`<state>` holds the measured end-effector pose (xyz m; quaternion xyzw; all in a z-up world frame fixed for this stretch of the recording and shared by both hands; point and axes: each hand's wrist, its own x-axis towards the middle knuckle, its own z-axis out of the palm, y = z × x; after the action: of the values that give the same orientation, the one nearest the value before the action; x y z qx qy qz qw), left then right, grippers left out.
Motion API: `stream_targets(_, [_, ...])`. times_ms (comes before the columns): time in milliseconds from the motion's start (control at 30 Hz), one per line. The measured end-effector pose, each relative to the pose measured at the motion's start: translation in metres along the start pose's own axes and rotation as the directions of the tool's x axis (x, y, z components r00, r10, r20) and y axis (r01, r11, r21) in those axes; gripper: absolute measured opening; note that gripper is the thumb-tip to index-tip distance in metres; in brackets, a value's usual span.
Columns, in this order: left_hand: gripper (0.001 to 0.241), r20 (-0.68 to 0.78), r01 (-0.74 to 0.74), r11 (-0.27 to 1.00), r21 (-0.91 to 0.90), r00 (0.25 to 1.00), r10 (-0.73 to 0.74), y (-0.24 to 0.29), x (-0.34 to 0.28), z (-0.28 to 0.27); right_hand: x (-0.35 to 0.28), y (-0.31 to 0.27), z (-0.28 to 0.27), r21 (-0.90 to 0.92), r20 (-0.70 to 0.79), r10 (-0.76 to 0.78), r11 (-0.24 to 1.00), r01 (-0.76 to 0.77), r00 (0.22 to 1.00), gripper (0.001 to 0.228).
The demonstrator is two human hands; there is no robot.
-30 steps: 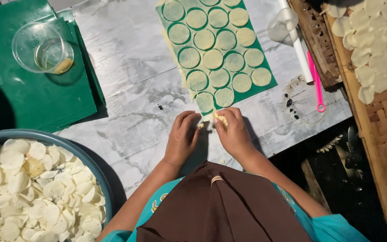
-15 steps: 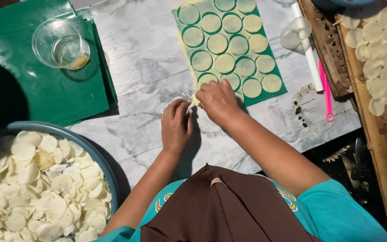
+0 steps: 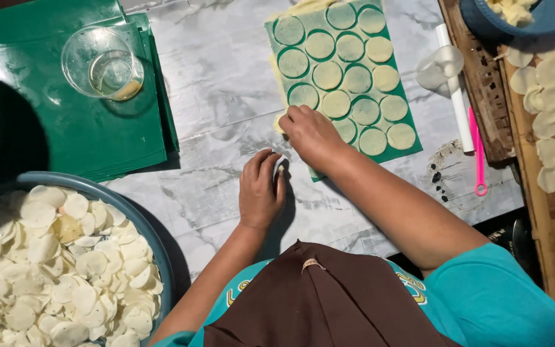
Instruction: Rolling out dough on a mat and cutting it into small uniform circles using a round cutter tool.
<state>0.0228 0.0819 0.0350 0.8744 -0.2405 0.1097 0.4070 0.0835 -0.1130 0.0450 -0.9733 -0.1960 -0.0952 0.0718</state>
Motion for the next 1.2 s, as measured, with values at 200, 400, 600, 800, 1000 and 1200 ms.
stream_targets(200, [0.04, 0.004, 0.025, 1.0, 0.015, 1.0, -0.025, 0.0, -0.001, 0.0, 0.027, 0.041, 0.015, 0.501, 0.247, 0.368, 0.744, -0.443, 0.896, 0.035])
stream_targets(400, [0.039, 0.026, 0.033, 0.999, 0.024, 0.999, -0.034, 0.002, 0.002, -0.001, 0.027, 0.042, -0.028, 0.372, 0.347, 0.158, 0.882, -0.29, 0.924, 0.042])
stream_targets(600, [0.038, 0.034, 0.042, 0.999, 0.029, 0.998, -0.043, 0.002, 0.003, -0.001, 0.056, 0.049, 0.022, 0.34, 0.311, 0.182, 0.895, -0.288, 0.933, 0.033])
stream_targets(800, [0.041, 0.066, 0.109, 0.994, -0.011, 0.992, -0.108, 0.016, 0.012, -0.013, 0.095, 0.079, -0.036, 0.772, 0.216, 0.299, 0.53, -0.351, 0.929, 0.032])
stream_targets(1000, [0.039, 0.053, 0.112, 0.994, -0.017, 0.992, -0.111, 0.017, 0.015, -0.015, 0.08, 0.062, -0.012, 0.038, 0.086, -0.017, 0.999, 0.013, 0.996, 0.03])
stream_targets(1200, [0.039, 0.051, 0.13, 0.992, -0.004, 0.99, -0.13, 0.017, 0.016, -0.014, 0.128, 0.063, -0.012, 0.591, 0.176, 0.257, 0.745, -0.311, 0.95, 0.037])
